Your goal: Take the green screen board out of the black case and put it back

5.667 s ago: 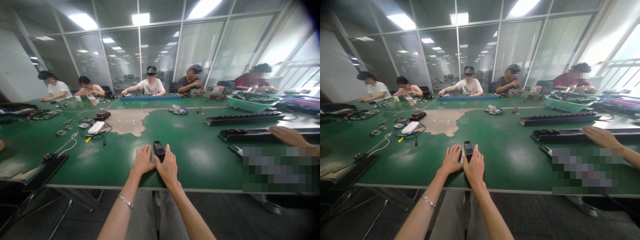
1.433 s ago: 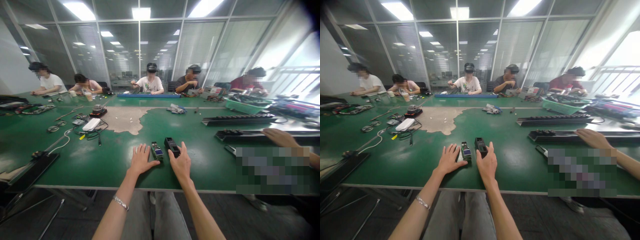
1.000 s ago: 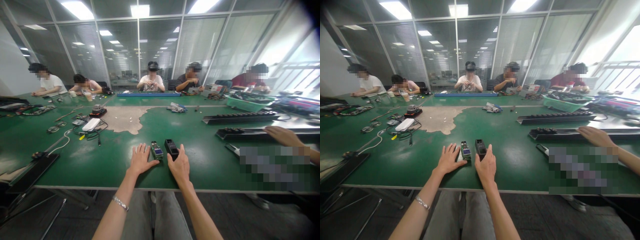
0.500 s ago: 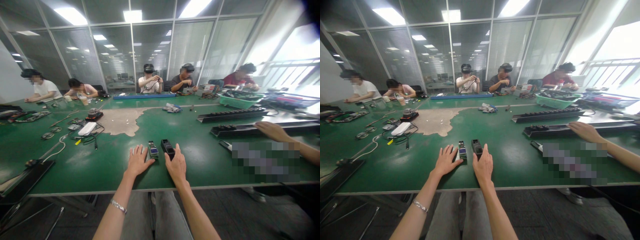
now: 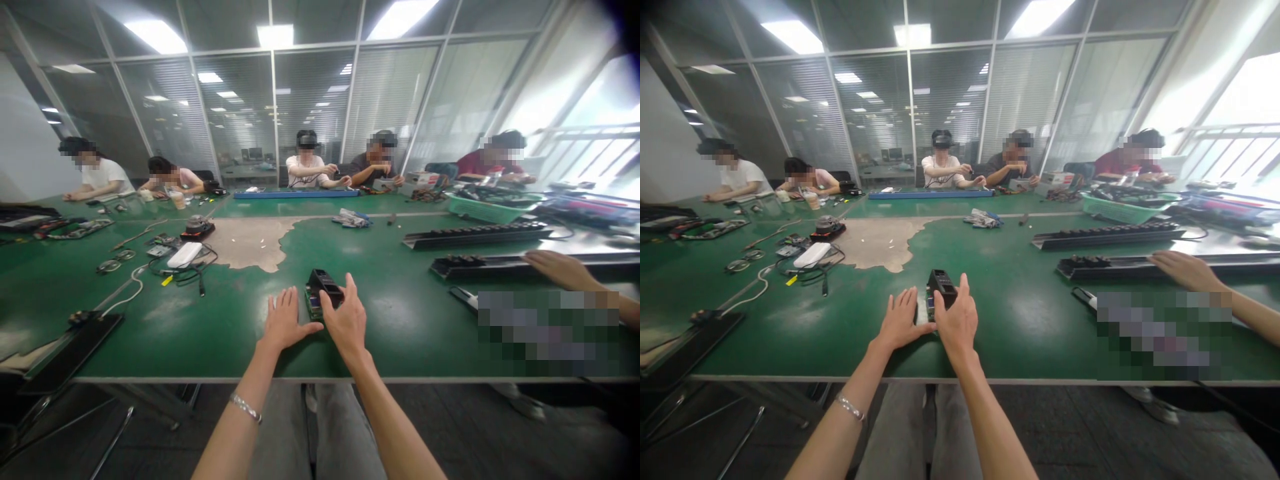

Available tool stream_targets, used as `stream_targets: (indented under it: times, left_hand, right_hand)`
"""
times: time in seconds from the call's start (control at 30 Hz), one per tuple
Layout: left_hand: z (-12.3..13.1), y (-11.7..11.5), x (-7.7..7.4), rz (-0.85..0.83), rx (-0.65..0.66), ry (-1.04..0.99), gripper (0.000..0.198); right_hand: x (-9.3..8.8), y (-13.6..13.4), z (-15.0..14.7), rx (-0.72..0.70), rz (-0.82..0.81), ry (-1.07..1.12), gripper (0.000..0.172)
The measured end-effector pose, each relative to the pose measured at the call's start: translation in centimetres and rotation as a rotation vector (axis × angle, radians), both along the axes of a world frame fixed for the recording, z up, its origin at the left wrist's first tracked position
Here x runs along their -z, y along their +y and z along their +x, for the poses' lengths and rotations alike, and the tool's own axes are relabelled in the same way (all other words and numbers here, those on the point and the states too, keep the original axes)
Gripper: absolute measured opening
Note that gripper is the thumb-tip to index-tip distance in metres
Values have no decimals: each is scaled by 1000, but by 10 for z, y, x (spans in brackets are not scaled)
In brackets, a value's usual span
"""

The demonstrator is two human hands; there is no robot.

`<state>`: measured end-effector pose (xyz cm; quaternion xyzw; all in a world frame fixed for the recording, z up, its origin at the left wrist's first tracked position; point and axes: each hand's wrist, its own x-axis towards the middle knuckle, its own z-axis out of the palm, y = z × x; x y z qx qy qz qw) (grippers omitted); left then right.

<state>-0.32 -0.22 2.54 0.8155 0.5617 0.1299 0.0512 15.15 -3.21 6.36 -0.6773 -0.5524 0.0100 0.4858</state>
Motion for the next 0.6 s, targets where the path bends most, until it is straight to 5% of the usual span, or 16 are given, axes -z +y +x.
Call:
stream_targets:
  times: [0.6]
  left_hand:
    - [-3,0,-1,-13,36,-31,114]
  right_hand:
    - [26,-4,-24,-12,-78,-272,73]
